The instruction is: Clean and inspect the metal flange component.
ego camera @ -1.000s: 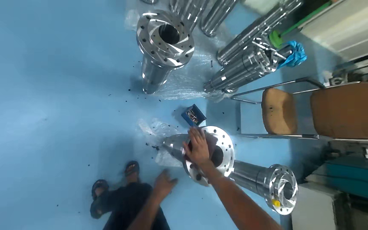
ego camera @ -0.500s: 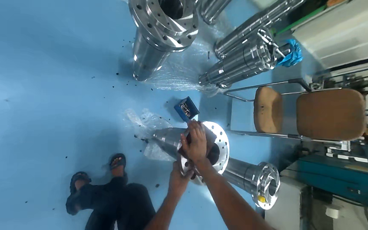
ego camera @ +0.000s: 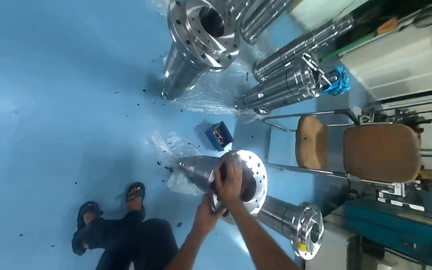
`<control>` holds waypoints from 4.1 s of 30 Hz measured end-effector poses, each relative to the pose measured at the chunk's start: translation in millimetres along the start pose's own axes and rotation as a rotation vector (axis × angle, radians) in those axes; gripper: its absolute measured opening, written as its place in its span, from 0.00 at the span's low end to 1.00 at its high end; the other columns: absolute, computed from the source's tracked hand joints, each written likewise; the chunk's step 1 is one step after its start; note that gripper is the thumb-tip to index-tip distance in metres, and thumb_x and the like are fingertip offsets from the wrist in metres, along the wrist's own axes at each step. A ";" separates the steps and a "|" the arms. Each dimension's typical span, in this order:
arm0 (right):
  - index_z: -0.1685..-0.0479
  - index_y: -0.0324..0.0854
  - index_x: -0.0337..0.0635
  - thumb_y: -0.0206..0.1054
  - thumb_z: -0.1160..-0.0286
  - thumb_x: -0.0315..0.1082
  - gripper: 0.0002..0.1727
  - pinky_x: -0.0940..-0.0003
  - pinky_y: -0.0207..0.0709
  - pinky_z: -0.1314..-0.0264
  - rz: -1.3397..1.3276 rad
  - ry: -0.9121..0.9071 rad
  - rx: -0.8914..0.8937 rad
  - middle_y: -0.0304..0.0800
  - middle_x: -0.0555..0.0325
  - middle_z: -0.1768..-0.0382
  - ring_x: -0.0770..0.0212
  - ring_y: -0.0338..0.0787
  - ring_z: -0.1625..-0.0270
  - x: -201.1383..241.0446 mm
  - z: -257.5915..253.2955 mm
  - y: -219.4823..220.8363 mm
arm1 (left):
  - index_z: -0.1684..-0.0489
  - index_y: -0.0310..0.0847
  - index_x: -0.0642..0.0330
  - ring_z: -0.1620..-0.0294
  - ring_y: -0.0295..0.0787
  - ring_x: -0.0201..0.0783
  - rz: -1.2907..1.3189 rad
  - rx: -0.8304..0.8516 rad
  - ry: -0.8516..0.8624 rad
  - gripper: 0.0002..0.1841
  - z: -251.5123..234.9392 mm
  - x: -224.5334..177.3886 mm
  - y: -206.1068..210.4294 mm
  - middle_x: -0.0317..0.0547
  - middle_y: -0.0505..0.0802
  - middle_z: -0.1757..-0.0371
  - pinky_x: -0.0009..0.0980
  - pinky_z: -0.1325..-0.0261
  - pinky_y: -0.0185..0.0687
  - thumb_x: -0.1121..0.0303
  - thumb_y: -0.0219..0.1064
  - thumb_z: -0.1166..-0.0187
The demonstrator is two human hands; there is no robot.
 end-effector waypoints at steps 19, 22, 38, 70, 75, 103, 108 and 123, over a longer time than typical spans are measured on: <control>0.42 0.84 0.28 0.59 0.18 0.47 0.26 0.41 0.68 0.18 -0.003 0.101 -0.043 0.87 0.33 0.37 0.34 0.83 0.27 -36.3 -56.5 -0.9 | 0.17 0.61 0.69 0.36 0.91 0.38 -0.078 0.073 -0.023 0.44 -5.7 -0.4 -2.1 0.54 0.90 0.35 0.35 0.30 0.87 0.59 0.82 0.31; 0.43 0.85 0.31 0.59 0.19 0.48 0.26 0.42 0.73 0.21 0.011 0.133 -0.049 0.88 0.36 0.37 0.37 0.84 0.28 -10.0 -17.5 -6.7 | 0.18 0.62 0.68 0.39 0.93 0.37 -0.035 0.066 0.006 0.44 -6.0 -4.9 -2.5 0.53 0.91 0.38 0.34 0.33 0.89 0.62 0.83 0.33; 0.55 0.89 0.37 0.60 0.21 0.52 0.25 0.44 0.78 0.38 -0.039 0.065 -0.070 0.92 0.43 0.51 0.42 0.90 0.45 -8.7 2.5 -7.1 | 0.16 0.58 0.70 0.40 0.93 0.38 0.047 0.067 0.048 0.43 -1.4 -5.3 -1.4 0.57 0.90 0.37 0.34 0.36 0.91 0.70 0.81 0.31; 0.66 0.88 0.45 0.55 0.18 0.56 0.26 0.48 0.75 0.36 0.013 0.199 -0.175 0.94 0.53 0.55 0.50 0.90 0.44 4.3 19.8 -10.5 | 0.21 0.60 0.70 0.50 0.92 0.32 0.009 0.086 0.057 0.34 4.1 -14.1 -1.0 0.51 0.89 0.46 0.29 0.45 0.90 0.85 0.69 0.30; 0.63 0.90 0.39 0.59 0.19 0.51 0.24 0.43 0.76 0.39 -0.035 0.222 -0.197 0.94 0.46 0.56 0.44 0.91 0.46 -40.8 -34.5 -7.5 | 0.18 0.60 0.67 0.42 0.93 0.41 -0.018 0.091 0.018 0.39 -3.5 -8.4 -0.1 0.56 0.89 0.37 0.38 0.38 0.92 0.79 0.78 0.30; 0.57 0.87 0.36 0.58 0.16 0.48 0.22 0.42 0.74 0.34 0.076 0.246 -0.193 0.91 0.42 0.51 0.40 0.88 0.41 -57.3 -42.4 -9.3 | 0.23 0.65 0.68 0.45 0.94 0.41 -0.012 0.096 0.006 0.35 -2.3 -6.1 -2.6 0.56 0.91 0.42 0.36 0.38 0.91 0.79 0.79 0.30; 0.56 0.90 0.42 0.54 0.17 0.54 0.26 0.46 0.76 0.44 0.109 0.170 -0.181 0.91 0.46 0.54 0.43 0.89 0.48 -10.8 15.4 -13.8 | 0.20 0.58 0.73 0.45 0.94 0.39 0.045 0.100 0.013 0.38 -1.0 -9.6 -1.4 0.58 0.90 0.42 0.34 0.39 0.92 0.82 0.76 0.32; 0.58 0.88 0.39 0.52 0.16 0.48 0.24 0.39 0.74 0.42 0.190 0.203 -0.158 0.91 0.41 0.54 0.37 0.88 0.45 -62.2 -14.4 -16.4 | 0.19 0.59 0.71 0.41 0.93 0.40 0.027 0.095 -0.008 0.39 -1.5 -5.2 -3.8 0.59 0.90 0.38 0.33 0.37 0.91 0.78 0.79 0.30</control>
Point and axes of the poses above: each hand's wrist, its own z-axis away from the middle knuckle, its own y-axis out of the palm, x = y × z, the point moved 7 cm from there along -z, towards the middle knuckle
